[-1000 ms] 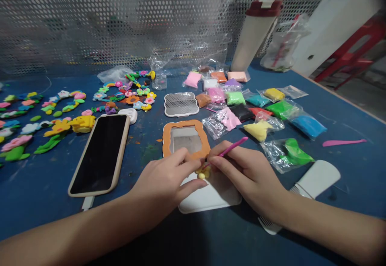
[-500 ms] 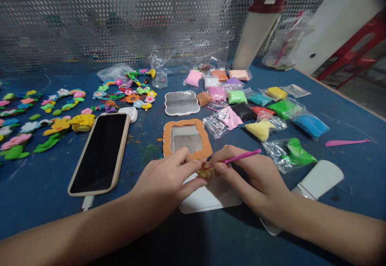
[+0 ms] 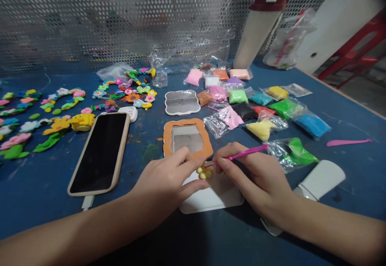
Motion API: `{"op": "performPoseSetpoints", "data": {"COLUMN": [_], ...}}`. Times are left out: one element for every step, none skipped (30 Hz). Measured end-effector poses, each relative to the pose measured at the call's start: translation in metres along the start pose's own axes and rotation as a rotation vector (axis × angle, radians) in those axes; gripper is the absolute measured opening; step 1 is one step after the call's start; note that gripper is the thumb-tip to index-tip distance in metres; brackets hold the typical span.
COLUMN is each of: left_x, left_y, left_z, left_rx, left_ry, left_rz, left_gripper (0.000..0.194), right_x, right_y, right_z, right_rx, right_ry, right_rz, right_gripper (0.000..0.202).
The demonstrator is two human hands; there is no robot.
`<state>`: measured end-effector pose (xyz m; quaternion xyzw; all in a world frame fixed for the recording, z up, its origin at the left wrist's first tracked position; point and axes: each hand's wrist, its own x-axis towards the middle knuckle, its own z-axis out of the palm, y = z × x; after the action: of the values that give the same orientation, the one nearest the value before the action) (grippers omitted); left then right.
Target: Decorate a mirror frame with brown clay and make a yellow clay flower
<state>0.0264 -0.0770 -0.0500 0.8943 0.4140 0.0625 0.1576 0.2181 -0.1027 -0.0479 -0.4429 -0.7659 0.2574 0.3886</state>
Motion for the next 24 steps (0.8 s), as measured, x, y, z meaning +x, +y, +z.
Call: {"op": "performPoseSetpoints", "data": {"left_x": [0.0001, 0.0001, 0.0001, 0.0001, 0.0000, -0.0002, -0.0003, -0.0005, -0.0006, -0.0006, -0.0007, -0.0007, -0.0007, -0.0008, -0.0009, -0.0010, -0.0011, -0.0012, -0.0012, -0.0011, -0.0010, -0.0009, -0.0008, -0.0008], "left_y": [0.0000, 0.0001, 0.0002, 0.0003, 0.0004, 0.0004, 0.0005, 0.0005, 0.0006, 0.0007, 0.0009, 0.0010, 0.0011, 0.0012, 0.0012, 0.0011, 0.0009, 0.0007, 0.0005, 0.0003, 0.0002, 0.0002, 0.0003, 0.0005], "left_z": [0.0001, 0.0002, 0.0004, 0.0006, 0.0009, 0.0012, 0.0014, 0.0016, 0.0016, 0.0014, 0.0011, 0.0008, 0.0004, 0.0001, -0.0001, -0.0001, 0.0000, 0.0003, 0.0006, 0.0009, 0.0012, 0.0013, 0.0013, 0.0012], "left_rx": [0.000, 0.000, 0.000, 0.002, 0.006, 0.012, 0.016, 0.020, 0.022, 0.025, 0.028, 0.029, 0.030, 0.028, 0.025, 0.022, 0.023, 0.027, 0.034, 0.041, 0.046, 0.050, 0.052, 0.052], "left_ry": [-0.001, -0.002, -0.002, 0.000, 0.000, 0.000, 0.000, -0.001, -0.004, -0.006, -0.008, -0.009, -0.012, -0.014, -0.012, -0.009, -0.004, 0.004, 0.012, 0.018, 0.023, 0.024, 0.021, 0.016], "left_rz": [0.001, 0.003, 0.003, 0.003, 0.002, 0.001, 0.002, 0.003, 0.004, 0.005, 0.005, 0.004, 0.001, 0.001, 0.001, 0.003, 0.005, 0.010, 0.015, 0.019, 0.022, 0.024, 0.023, 0.022], "left_gripper": [0.029, 0.028, 0.027, 0.027, 0.026, 0.027, 0.027, 0.027, 0.027, 0.027, 0.027, 0.027, 0.028, 0.028, 0.028, 0.028, 0.028, 0.028, 0.028, 0.028, 0.028, 0.028, 0.028, 0.028], "right_x": [0.0002, 0.0004, 0.0005, 0.0006, 0.0006, 0.0003, -0.0003, -0.0010, -0.0019, -0.0028, -0.0036, -0.0040, -0.0041, -0.0039, -0.0034, -0.0027, -0.0021, -0.0016, -0.0012, -0.0010, -0.0009, -0.0009, -0.0010, -0.0010], "right_y": [0.0000, -0.0002, -0.0003, -0.0003, -0.0003, -0.0002, -0.0001, 0.0001, 0.0002, 0.0002, 0.0001, -0.0002, -0.0005, -0.0009, -0.0012, -0.0014, -0.0015, -0.0015, -0.0014, -0.0013, -0.0010, -0.0008, -0.0005, -0.0003], "right_z": [0.0002, 0.0003, 0.0004, 0.0005, 0.0005, 0.0004, 0.0002, -0.0003, -0.0009, -0.0016, -0.0024, -0.0032, -0.0038, -0.0042, -0.0044, -0.0043, -0.0040, -0.0037, -0.0032, -0.0028, -0.0023, -0.0020, -0.0017, -0.0015], "right_rx": [0.003, 0.005, 0.007, 0.006, 0.000, -0.013, -0.032, -0.052, -0.069, -0.077, -0.074, -0.063, -0.049, -0.039, -0.033, -0.035, -0.043, -0.052, -0.061, -0.068, -0.073, -0.074, -0.072, -0.066], "right_ry": [-0.008, -0.020, -0.030, -0.039, -0.046, -0.053, -0.063, -0.073, -0.080, -0.086, -0.078, -0.059, -0.029, 0.004, 0.033, 0.053, 0.061, 0.057, 0.048, 0.039, 0.034, 0.032, 0.030, 0.029], "right_rz": [0.015, 0.028, 0.039, 0.046, 0.047, 0.043, 0.030, 0.008, -0.017, -0.041, -0.055, -0.056, -0.046, -0.028, -0.011, 0.002, 0.008, 0.010, 0.010, 0.010, 0.009, 0.011, 0.014, 0.016], "right_gripper": [0.014, 0.014, 0.014, 0.014, 0.014, 0.014, 0.015, 0.015, 0.014, 0.014, 0.013, 0.013, 0.013, 0.013, 0.013, 0.014, 0.014, 0.015, 0.015, 0.015, 0.015, 0.015, 0.015, 0.015]}}
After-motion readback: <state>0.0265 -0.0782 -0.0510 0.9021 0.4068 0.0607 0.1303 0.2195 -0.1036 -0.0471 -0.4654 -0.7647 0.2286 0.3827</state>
